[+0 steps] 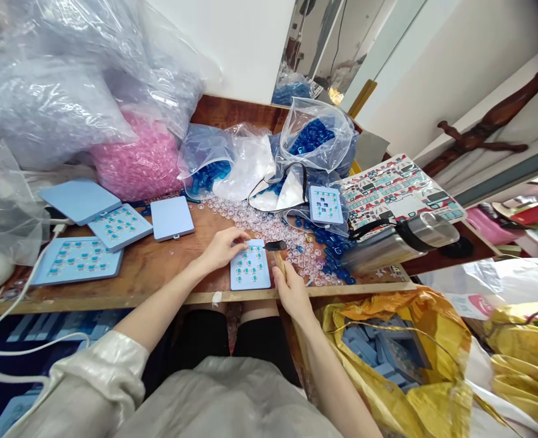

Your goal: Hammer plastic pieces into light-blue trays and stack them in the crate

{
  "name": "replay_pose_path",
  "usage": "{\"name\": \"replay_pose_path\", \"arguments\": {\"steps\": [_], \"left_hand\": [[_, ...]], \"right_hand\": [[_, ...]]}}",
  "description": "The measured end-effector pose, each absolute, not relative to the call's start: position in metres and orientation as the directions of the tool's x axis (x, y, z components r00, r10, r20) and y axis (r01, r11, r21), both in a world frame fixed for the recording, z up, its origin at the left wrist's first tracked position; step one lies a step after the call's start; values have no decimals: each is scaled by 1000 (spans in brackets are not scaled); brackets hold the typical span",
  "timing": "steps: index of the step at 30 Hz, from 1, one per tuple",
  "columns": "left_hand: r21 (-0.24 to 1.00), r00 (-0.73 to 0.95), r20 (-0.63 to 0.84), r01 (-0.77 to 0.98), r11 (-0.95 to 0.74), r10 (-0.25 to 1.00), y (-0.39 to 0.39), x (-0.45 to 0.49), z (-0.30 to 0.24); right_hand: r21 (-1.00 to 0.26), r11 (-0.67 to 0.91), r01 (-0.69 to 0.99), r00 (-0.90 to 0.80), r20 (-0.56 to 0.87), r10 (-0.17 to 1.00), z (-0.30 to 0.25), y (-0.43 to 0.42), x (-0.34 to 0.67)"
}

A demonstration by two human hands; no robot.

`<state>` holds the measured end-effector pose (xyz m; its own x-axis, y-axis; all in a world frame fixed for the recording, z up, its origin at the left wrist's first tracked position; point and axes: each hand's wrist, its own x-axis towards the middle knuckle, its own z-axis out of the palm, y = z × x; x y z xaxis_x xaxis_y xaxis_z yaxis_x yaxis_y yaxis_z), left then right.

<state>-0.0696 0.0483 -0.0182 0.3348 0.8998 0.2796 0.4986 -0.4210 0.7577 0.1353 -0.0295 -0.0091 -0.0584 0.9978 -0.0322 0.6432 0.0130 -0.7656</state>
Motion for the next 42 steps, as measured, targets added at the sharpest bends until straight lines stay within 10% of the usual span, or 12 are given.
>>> {"name": "replay_pose_path", "arguments": {"steps": [27, 42], "left_hand": [[545, 459, 365, 600, -585, 810, 50, -66, -34], [787, 335, 252, 476, -393, 908, 47, -70, -34]], "right_hand": [[-679, 84, 729, -157, -48, 986, -14, -30, 130], [-540, 104, 835, -167, -68, 984, 8, -2, 111]]}}
